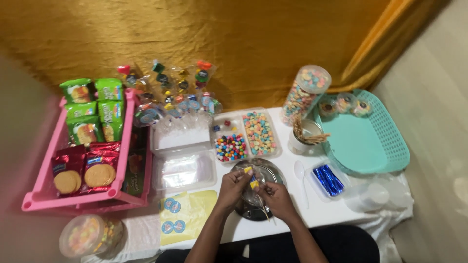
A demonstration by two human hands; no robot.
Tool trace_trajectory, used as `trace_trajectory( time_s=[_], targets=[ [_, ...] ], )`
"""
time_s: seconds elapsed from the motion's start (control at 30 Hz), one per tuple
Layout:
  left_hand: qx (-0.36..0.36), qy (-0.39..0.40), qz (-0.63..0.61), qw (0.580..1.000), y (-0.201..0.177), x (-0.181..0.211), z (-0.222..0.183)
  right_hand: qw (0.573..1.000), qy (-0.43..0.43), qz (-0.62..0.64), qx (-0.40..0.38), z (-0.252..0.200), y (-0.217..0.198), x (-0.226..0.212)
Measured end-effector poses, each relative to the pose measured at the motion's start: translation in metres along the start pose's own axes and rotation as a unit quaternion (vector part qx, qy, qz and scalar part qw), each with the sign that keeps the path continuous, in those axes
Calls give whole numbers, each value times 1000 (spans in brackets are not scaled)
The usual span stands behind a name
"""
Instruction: Assembling candy sticks by placing candies on sticks and securing them with small adhesive stickers.
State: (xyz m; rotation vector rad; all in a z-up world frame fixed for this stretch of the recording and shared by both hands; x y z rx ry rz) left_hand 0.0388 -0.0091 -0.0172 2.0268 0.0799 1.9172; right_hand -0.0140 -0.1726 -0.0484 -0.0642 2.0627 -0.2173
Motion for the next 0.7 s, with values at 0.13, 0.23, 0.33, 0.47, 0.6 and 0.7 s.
trace_trajectory(
  time_s=[0.13,0.23,0.33,0.47,0.6,0.7],
  targets=[
    [9,-7,-34,999,-2,-4,1,1000,-5,11,-9,1,2,0],
    [-4,2,-28,1000,-3,-7,2,999,-17,36,-15,0,2,2],
    [3,-9,-22,1000,-4,-7,2,999,-31,39,-11,4,3,6],
    [-3,-3,-17,1000,-3,-7,1,998,-51,38,4,5,3,9],
    [-11,13,4,1000,-2,-4,0,997,-64,36,27,6,4,13],
    [-25,19,7,999,-4,-9,0,996,-66,41,44,1,5,11]
  ],
)
Point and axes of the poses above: each hand's wrist, its own z-axis towards the middle knuckle, its own y-axis out of the palm, x = y × z, the point moved 3 cm from there along z, towards the middle knuckle, and after that the axes turned 15 degrees about y, right-handed, at the moved point
